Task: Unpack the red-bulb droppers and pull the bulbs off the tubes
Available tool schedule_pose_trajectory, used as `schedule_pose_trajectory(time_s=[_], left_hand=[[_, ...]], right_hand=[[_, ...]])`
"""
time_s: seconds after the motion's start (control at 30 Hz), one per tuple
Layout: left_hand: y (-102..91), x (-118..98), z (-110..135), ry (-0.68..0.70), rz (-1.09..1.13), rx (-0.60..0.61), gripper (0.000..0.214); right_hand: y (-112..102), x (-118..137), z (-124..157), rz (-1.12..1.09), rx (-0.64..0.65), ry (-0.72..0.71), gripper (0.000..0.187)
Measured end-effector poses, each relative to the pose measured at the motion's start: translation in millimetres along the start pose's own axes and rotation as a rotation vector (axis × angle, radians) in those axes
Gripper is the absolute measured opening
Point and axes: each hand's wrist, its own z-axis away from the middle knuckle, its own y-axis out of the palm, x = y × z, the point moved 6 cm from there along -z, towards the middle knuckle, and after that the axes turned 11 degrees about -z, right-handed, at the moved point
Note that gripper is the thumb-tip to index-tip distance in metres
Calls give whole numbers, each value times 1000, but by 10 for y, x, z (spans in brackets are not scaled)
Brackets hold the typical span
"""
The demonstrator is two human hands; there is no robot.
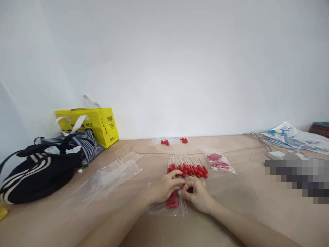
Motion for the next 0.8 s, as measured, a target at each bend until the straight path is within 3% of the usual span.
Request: schedule_pose_trajectory(time_s=[0.2, 0.57, 0.8], left_hand=[[-1, 77, 9, -27, 63, -41, 16], [9, 23, 20, 18, 86, -55, 23], [9, 80, 46, -40, 53, -101, 18]], right_hand=[[2, 5, -5, 67, 50, -14, 29], [15, 4, 5, 112, 70, -21, 28], [8, 30, 17, 113, 54, -19, 25]])
